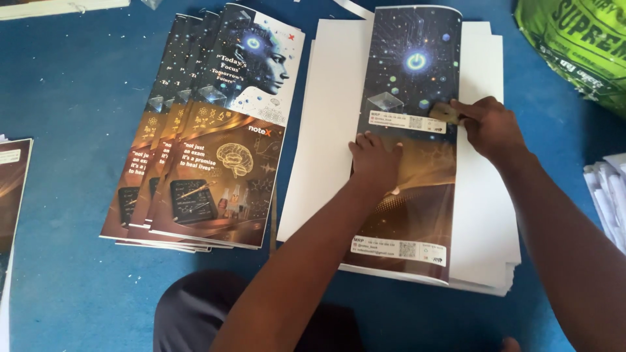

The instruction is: The person places a printed cover sheet over a stack of white paper, folds it over the spine, and uses a wooden tool to press the fold. They repeat this process for multiple notebooks, stacking the finished ones to the side.

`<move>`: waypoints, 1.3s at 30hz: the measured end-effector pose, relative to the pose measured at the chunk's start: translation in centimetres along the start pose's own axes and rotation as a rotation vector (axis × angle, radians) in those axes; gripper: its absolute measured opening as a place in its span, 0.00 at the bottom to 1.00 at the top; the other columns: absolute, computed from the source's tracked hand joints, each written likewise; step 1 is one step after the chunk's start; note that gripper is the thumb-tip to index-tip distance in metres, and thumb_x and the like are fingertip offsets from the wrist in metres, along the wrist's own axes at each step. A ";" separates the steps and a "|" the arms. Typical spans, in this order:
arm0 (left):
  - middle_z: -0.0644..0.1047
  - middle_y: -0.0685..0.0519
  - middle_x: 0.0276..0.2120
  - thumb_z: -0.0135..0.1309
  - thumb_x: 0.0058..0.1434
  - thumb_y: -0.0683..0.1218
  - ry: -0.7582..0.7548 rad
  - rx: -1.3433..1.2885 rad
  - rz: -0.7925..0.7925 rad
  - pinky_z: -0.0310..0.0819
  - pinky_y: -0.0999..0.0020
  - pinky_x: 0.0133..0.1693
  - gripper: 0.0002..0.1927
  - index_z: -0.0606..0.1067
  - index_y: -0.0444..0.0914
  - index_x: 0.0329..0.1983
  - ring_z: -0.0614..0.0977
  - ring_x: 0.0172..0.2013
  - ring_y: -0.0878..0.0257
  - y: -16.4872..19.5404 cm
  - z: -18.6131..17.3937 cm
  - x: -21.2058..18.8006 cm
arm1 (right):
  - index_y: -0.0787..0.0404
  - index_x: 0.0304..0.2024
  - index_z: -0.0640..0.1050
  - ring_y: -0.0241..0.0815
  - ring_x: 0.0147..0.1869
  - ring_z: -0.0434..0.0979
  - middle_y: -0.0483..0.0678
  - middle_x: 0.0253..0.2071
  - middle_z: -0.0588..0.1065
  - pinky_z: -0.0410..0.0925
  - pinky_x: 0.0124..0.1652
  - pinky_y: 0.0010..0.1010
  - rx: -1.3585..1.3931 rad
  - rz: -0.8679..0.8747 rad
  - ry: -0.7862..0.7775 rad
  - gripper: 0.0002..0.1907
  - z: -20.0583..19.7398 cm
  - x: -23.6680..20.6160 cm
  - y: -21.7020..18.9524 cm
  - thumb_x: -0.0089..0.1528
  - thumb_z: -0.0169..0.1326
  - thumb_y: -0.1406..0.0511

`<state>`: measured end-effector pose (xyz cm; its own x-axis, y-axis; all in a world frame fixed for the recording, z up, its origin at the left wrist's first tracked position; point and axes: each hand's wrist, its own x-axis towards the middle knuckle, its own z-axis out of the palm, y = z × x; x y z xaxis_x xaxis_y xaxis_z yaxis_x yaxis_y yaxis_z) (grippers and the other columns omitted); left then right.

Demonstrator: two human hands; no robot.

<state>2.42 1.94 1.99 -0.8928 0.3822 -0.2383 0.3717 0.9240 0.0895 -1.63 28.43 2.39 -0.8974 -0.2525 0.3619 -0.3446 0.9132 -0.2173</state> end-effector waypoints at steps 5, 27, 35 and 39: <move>0.52 0.21 0.68 0.68 0.52 0.64 0.066 0.020 0.020 0.50 0.27 0.62 0.49 0.59 0.54 0.74 0.55 0.67 0.22 0.0 0.5 -0.3 | 0.46 0.64 0.81 0.57 0.51 0.78 0.58 0.46 0.77 0.72 0.52 0.45 -0.049 0.092 -0.018 0.26 0.6 2.3 0.8 0.64 0.58 0.70; 0.52 0.21 0.68 0.71 0.44 0.67 0.048 -0.055 0.061 0.46 0.27 0.63 0.55 0.60 0.51 0.73 0.53 0.68 0.23 0.1 -0.4 -3.9 | 0.46 0.64 0.78 0.63 0.62 0.72 0.62 0.59 0.70 0.67 0.57 0.48 0.009 0.594 0.012 0.25 1.9 10.8 1.9 0.63 0.61 0.64; 0.52 0.18 0.68 0.70 0.46 0.66 0.073 -0.049 0.074 0.46 0.27 0.63 0.54 0.60 0.49 0.74 0.54 0.68 0.23 0.1 -0.4 -4.8 | 0.51 0.66 0.77 0.65 0.61 0.73 0.66 0.61 0.70 0.67 0.60 0.45 -0.008 0.525 0.058 0.24 2.4 12.7 3.2 0.66 0.60 0.64; 0.52 0.19 0.68 0.69 0.46 0.66 0.057 -0.051 0.073 0.46 0.27 0.63 0.54 0.60 0.49 0.74 0.53 0.68 0.22 0.0 -0.5 -4.8 | 0.47 0.65 0.77 0.63 0.62 0.72 0.63 0.61 0.69 0.66 0.58 0.46 -0.010 0.595 0.048 0.25 2.5 13.1 2.9 0.64 0.60 0.62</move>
<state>6.59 0.09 3.64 -0.8776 0.4467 -0.1742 0.4238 0.8926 0.1539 -15.10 27.01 4.24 -0.9220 0.3179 0.2210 0.2165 0.8965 -0.3864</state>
